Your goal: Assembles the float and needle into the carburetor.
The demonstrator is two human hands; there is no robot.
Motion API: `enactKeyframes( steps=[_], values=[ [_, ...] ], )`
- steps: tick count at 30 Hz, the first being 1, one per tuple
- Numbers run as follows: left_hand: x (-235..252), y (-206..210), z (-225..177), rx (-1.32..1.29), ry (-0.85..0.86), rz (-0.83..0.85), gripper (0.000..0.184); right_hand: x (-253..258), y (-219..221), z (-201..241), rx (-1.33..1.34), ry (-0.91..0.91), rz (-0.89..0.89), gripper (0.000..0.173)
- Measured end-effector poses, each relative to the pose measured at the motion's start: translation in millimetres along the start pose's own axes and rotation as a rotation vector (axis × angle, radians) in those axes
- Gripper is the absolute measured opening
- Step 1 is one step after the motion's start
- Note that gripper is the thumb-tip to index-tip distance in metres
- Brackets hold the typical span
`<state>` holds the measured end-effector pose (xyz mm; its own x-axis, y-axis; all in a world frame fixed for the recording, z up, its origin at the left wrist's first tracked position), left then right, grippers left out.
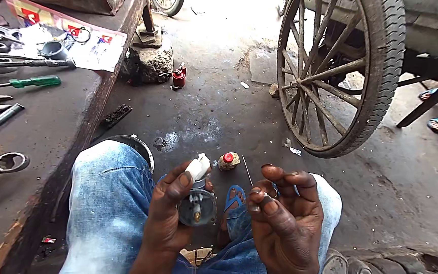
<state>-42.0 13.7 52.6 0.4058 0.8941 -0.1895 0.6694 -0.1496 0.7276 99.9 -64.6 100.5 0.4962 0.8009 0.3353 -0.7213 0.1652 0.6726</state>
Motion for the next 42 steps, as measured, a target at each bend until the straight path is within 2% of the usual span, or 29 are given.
enactKeyframes(
  steps=[6,18,25,31,36,42],
  values=[
    [9.0,-11.4,7.3,-0.004,-0.058,-0.083,0.043,-2.0,-2.1,-4.7,0.221,0.160,-0.050,0.031],
    [7.4,-9.4,8.4,-0.029,-0.065,-0.077,0.046,-7.9,1.5,-3.5,0.460,0.212,-0.122,0.024],
    [6.8,-8.3,8.3,-0.002,-0.051,-0.069,0.045,-8.5,3.9,-2.5,0.378,0.204,-0.195,0.021],
    [5.8,-8.5,8.9,-0.009,-0.061,-0.070,0.044,-8.0,7.3,-3.3,0.106,0.103,-0.193,0.012],
    [4.8,-8.6,9.0,-0.022,-0.045,-0.057,0.040,-9.1,10.0,-3.5,-0.065,0.066,-0.169,0.018],
    [4.7,-7.1,9.3,-0.032,-0.047,-0.064,0.042,-9.3,11.2,-1.9,-0.110,0.089,-0.170,0.021]
  ],
)
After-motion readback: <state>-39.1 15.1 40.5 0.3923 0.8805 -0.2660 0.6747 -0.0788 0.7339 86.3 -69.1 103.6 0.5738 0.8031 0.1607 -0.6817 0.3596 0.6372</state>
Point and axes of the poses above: each hand's wrist, its own x-axis towards the middle knuckle, its own y-axis out of the palm, z = x × y, the point moved 2 cm from there along x, towards the middle knuckle, and after that the axes turned 7 degrees about x, right-handed, at the moved point
